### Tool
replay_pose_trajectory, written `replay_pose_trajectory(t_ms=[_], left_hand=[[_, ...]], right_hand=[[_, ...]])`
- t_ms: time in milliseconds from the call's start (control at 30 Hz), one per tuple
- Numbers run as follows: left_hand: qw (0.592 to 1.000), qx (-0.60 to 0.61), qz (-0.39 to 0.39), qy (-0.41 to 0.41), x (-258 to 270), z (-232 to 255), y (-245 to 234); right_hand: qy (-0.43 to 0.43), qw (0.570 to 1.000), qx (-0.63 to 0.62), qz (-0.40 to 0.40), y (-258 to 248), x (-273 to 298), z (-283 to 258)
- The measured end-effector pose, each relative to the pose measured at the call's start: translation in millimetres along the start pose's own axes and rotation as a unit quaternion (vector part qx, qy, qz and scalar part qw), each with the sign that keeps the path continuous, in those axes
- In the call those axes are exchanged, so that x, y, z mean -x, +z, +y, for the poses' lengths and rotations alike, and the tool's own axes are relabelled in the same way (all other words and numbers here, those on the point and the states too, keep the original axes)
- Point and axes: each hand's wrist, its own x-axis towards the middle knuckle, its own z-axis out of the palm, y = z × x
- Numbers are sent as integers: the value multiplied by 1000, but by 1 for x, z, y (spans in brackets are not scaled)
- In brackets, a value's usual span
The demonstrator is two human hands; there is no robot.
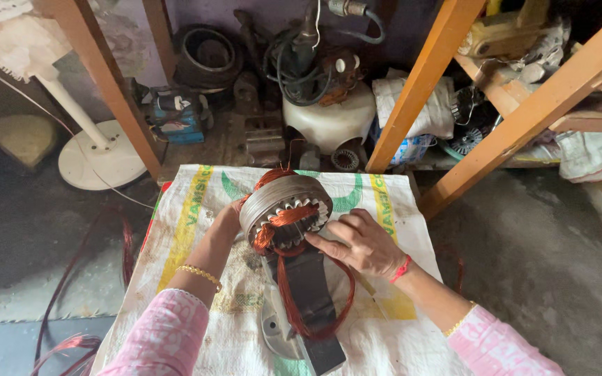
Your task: The person winds copper wire by hand into the slots of a motor stator held in a bench vise. They repeatedly feed the wire into the slots, rotate the stator to access different positions, and use a small tool to push and arrange the wire within the slots.
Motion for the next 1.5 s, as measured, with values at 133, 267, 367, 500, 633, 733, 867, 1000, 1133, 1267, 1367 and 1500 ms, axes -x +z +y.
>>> replay_pose_trajectory(t_ms=[133, 267, 367, 500, 633, 733, 867, 1000, 1133, 1267, 1367, 1500], left_hand=[[1000, -5, 8, -3, 3, -1, -5], [1000, -9, 5, -6, 2, -3, -6], [1000, -9, 3, -3, 1, 0, -5], [1000, -12, 3, -5, 4, -5, -7], [1000, -10, -1, -4, 3, -5, -5], [1000, -15, 1, -6, 5, -1, -6], [1000, -16, -2, -12, 4, -6, -4], [1000, -18, -6, -4, 4, 3, 3], [1000, -18, -5, -3, 3, 2, 1], [1000, -14, -8, -4, -2, -4, 3], [1000, -14, -8, 0, -3, 0, 3], [1000, -15, -5, -3, -2, -3, 2]], right_hand=[[-56, 998, -28, 8, 2, -10, -5], [79, 979, -176, 61, -1, -16, -23], [186, 924, -324, 78, -1, -13, -35], [335, 844, -405, 109, 10, -5, -42], [433, 773, -430, 176, 21, -1, -60], [475, 728, -433, 237, 30, -2, -73], [398, 799, -376, 250, 29, -4, -81], [361, 855, -287, 237, 22, -13, -84], [357, 857, -295, 224, 21, -12, -85], [383, 830, -340, 223, 20, -9, -84], [390, 838, -323, 203, 21, -15, -77], [419, 838, -310, 163, 23, -23, -68]])
